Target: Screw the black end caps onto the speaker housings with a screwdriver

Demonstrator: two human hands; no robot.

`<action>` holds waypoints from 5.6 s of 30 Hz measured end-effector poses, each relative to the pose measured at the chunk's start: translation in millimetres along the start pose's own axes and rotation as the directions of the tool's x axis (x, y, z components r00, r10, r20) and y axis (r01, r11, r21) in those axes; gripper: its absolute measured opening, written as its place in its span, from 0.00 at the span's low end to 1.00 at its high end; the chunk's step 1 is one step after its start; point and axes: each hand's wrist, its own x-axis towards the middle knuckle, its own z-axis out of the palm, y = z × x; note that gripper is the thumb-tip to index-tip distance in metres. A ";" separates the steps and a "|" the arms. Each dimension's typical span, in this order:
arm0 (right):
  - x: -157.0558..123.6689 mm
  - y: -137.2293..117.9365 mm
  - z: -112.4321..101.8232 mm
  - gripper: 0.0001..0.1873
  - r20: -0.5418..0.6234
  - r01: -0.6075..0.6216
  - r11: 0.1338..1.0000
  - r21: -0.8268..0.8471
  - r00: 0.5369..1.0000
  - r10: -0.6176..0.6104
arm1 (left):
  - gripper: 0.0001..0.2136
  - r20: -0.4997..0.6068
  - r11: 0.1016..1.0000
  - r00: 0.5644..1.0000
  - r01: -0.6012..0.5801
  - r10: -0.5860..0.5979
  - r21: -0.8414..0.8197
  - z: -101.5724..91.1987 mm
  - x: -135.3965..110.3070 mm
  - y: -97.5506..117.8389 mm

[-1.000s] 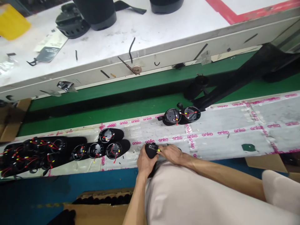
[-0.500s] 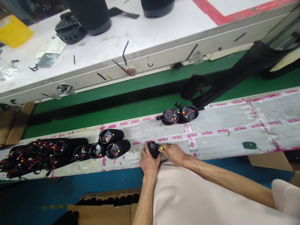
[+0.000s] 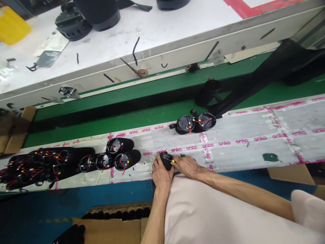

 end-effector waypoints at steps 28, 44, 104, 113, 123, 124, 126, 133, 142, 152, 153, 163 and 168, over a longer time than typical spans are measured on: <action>4.5 7.3 6.7 0.20 0.018 -0.010 1.000 0.011 1.000 0.009 | 0.41 0.093 0.985 0.992 -0.074 0.089 -0.154 -8.6 9.7 -9.8; -1.4 1.9 2.9 0.19 -0.119 0.015 0.999 0.046 0.993 -0.010 | 0.40 -0.039 0.997 0.999 0.007 -0.010 -0.071 -4.6 3.8 -8.8; -4.3 5.6 5.5 0.18 -0.317 0.101 0.947 0.306 0.949 0.001 | 0.42 -0.058 0.978 0.993 0.089 -0.101 -0.188 -39.8 17.5 -6.4; -16.9 5.5 -6.6 0.18 -0.395 0.152 0.926 0.347 0.919 -0.003 | 0.35 -0.515 0.997 0.854 -0.062 0.075 0.044 -114.0 65.3 -5.8; -8.8 25.2 -101.2 0.21 -0.649 -0.105 0.994 0.022 0.755 0.094 | 0.34 -0.566 0.949 0.823 0.145 0.041 0.279 -115.0 75.9 -21.2; -5.5 25.1 -107.7 0.21 -0.600 -0.147 0.989 -0.035 0.794 0.097 | 0.34 -0.572 0.946 0.820 0.159 0.033 0.283 -115.9 74.5 -22.1; 0.5 23.3 -115.2 0.20 -0.501 -0.210 0.967 -0.144 0.858 0.112 | 0.35 -0.565 0.939 0.825 0.177 0.021 0.294 -117.1 72.5 -24.8; 3.1 24.1 -112.7 0.13 -0.487 -0.252 0.944 -0.215 0.865 0.120 | 0.37 -0.509 0.954 0.860 0.169 -0.020 0.247 -116.1 67.1 -35.6; -46.3 15.8 -124.8 0.15 -0.413 0.260 0.880 0.398 0.907 -0.081 | 0.35 -0.259 0.856 0.945 -0.299 0.202 -0.422 -131.9 18.3 -3.9; -40.5 -9.7 -116.3 0.23 -0.098 0.176 0.417 0.892 0.975 -0.201 | 0.32 0.120 0.328 0.908 -0.020 0.402 -0.944 -135.0 1.2 3.2; -40.6 -10.7 -113.9 0.22 -0.103 0.172 0.416 0.893 0.978 -0.184 | 0.32 0.122 0.345 0.918 -0.017 0.377 -0.938 -133.7 -1.3 2.7; -40.5 -11.4 -96.0 0.21 -0.136 0.179 0.391 0.903 0.981 -0.135 | 0.28 0.321 0.310 0.894 0.223 0.312 -0.924 -117.0 -10.5 -4.2; -38.8 -15.4 -92.5 0.22 -0.148 0.165 0.339 0.926 0.986 -0.076 | 0.28 0.390 0.175 0.875 0.352 0.286 -0.919 -111.5 -14.6 -7.5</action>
